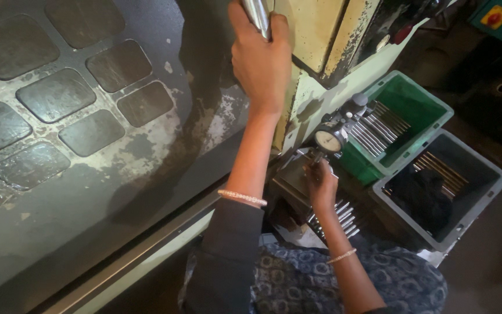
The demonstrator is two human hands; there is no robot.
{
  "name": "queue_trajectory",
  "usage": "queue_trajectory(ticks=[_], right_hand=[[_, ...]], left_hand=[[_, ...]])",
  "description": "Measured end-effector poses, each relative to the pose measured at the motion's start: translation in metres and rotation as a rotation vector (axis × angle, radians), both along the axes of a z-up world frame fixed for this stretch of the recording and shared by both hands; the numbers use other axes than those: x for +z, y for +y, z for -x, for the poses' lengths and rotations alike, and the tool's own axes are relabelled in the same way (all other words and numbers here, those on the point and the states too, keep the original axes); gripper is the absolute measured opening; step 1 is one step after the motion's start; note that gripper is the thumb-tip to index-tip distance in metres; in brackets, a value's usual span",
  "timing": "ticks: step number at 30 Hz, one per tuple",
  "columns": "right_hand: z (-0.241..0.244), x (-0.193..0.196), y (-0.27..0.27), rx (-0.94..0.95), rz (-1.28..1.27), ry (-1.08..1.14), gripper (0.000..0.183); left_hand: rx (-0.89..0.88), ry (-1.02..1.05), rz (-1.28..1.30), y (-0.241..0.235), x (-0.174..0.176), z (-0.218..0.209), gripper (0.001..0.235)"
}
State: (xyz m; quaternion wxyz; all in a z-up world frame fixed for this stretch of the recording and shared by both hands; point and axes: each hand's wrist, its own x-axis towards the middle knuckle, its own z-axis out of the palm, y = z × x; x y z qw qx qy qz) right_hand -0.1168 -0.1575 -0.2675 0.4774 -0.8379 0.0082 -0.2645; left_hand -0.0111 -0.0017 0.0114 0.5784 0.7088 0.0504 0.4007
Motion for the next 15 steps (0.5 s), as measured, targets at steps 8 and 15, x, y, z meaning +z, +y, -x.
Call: queue_trajectory(ticks=[8, 15], right_hand=[[0.0, -0.001, 0.0, -0.018, -0.009, 0.024, 0.03], [-0.003, -0.045, -0.016, 0.01, -0.078, -0.063, 0.049]], left_hand=[[0.007, 0.006, -0.006, 0.0, 0.0, -0.001, 0.053], [-0.003, -0.001, -0.01, 0.0, 0.003, 0.002, 0.043]])
